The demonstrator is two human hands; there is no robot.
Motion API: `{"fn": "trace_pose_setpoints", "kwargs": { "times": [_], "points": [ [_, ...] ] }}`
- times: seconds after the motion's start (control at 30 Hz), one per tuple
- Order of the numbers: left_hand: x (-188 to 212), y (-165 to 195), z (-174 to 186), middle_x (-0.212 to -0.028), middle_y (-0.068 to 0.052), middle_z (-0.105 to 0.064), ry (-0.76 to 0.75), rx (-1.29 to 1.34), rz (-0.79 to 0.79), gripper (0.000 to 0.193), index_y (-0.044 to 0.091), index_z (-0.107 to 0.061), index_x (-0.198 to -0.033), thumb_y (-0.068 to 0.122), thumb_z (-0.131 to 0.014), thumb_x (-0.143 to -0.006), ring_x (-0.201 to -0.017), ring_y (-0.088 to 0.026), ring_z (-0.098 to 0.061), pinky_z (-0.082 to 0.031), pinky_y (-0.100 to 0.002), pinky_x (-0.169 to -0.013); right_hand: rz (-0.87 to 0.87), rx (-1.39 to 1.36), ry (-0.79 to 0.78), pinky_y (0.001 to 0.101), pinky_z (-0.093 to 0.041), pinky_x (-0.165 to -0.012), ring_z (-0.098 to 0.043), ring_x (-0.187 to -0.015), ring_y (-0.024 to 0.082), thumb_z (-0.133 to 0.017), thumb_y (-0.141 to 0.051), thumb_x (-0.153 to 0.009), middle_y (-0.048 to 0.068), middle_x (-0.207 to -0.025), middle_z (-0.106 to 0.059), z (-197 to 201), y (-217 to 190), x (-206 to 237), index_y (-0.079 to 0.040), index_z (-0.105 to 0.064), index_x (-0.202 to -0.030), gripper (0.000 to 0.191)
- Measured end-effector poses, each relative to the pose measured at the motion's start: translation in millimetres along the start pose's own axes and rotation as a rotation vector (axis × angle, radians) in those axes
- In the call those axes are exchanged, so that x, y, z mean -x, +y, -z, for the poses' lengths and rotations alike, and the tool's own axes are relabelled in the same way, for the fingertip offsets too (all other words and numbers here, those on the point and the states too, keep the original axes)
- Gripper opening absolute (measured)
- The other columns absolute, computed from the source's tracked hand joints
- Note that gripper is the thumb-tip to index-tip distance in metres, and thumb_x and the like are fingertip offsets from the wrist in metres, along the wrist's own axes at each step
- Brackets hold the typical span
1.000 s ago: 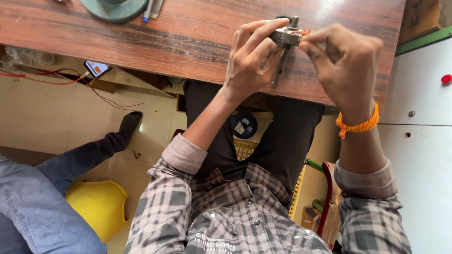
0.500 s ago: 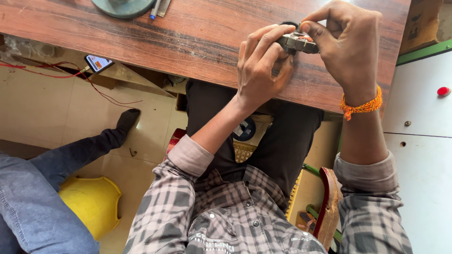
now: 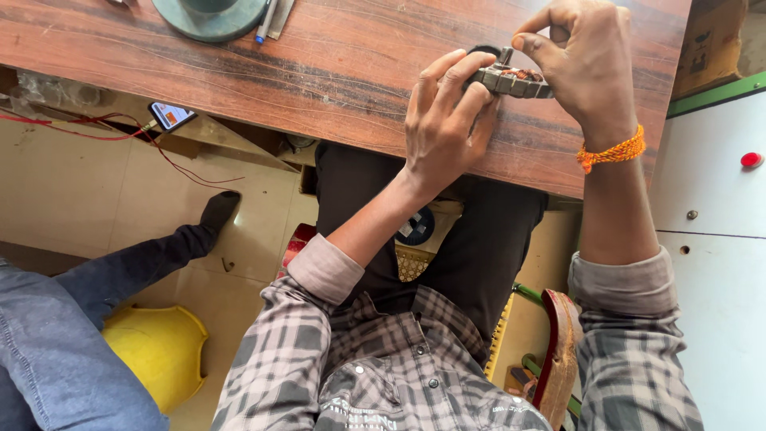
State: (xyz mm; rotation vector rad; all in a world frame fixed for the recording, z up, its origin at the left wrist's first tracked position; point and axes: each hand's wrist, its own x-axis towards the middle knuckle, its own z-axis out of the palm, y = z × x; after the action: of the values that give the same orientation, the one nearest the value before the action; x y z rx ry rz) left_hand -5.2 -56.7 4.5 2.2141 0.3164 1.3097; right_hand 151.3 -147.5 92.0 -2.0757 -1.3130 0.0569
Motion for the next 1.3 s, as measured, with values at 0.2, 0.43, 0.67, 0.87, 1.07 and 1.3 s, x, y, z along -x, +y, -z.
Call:
{"fn": "trace_pose_setpoints", "kwargs": {
  "times": [0.2,0.43,0.67,0.87,1.07,1.3],
  "points": [
    [1,-5,-3,-0.142,0.001,-0.057,-0.025,-0.069,-0.065,0.012,0.011,-0.065,-0.099,0.015,-0.077,-0.098,-0.137,-0.024,-0.05,-0.047,-0.04,-0.108,-0.072,-0.01,0.061,0.028,-0.027,-0.047,-0.036,-0.051,0.005,-0.079,-0.003,-0.092,0.0,-0.056,-0.045,-3,24,-1,0.001,-0.077,-0.093,0.005],
    [-14,-24,11,-0.146,-0.009,-0.054,-0.138,0.055,-0.381,0.043,0.018,-0.058,-0.131,0.012,-0.078,-0.094,-0.129,-0.023,-0.053,-0.04,-0.04,-0.108,-0.126,-0.019,0.134,0.0273,-0.027,-0.049,-0.038,-0.053,0.004,-0.082,-0.006,-0.092,-0.002,-0.059,-0.046,7,18,6,0.0,-0.078,-0.094,0.008],
    [-42,-53,6,-0.128,0.005,-0.068,-0.397,0.382,-0.322,0.069,0.019,-0.044,-0.153,0.014,-0.084,-0.098,-0.113,-0.016,-0.062,-0.048,-0.034,-0.106,-0.179,-0.115,0.186,0.0228,-0.03,-0.055,-0.043,-0.06,0.001,-0.083,-0.006,-0.1,-0.007,-0.067,-0.052,39,-27,34,0.002,-0.075,-0.1,0.011],
    [-39,-53,4,-0.126,0.006,-0.069,-0.379,0.469,-0.26,0.068,0.02,-0.044,-0.152,0.014,-0.083,-0.098,-0.112,-0.016,-0.062,-0.052,-0.033,-0.103,-0.267,-0.177,0.098,0.0195,-0.031,-0.05,-0.044,-0.057,-0.002,-0.079,-0.005,-0.095,-0.008,-0.065,-0.056,45,-61,57,0.002,-0.073,-0.098,0.009],
    [-42,-51,4,-0.124,0.004,-0.068,-0.379,0.389,-0.283,0.065,0.022,-0.045,-0.151,0.016,-0.082,-0.098,-0.112,-0.018,-0.061,-0.051,-0.037,-0.106,-0.158,-0.159,0.075,0.0211,-0.035,-0.056,-0.047,-0.065,-0.001,-0.082,-0.004,-0.104,-0.005,-0.072,-0.059,30,-64,65,0.002,-0.077,-0.104,0.008],
    [-41,-54,-1,-0.124,-0.001,-0.064,-0.377,0.368,-0.299,0.059,0.021,-0.051,-0.147,0.019,-0.081,-0.096,-0.115,-0.02,-0.06,-0.051,-0.039,-0.106,-0.151,-0.083,0.036,0.0271,-0.038,-0.053,-0.053,-0.058,0.008,-0.082,-0.005,-0.096,0.005,-0.073,-0.067,-8,-48,85,-0.002,-0.077,-0.1,0.007]
  ]
}}
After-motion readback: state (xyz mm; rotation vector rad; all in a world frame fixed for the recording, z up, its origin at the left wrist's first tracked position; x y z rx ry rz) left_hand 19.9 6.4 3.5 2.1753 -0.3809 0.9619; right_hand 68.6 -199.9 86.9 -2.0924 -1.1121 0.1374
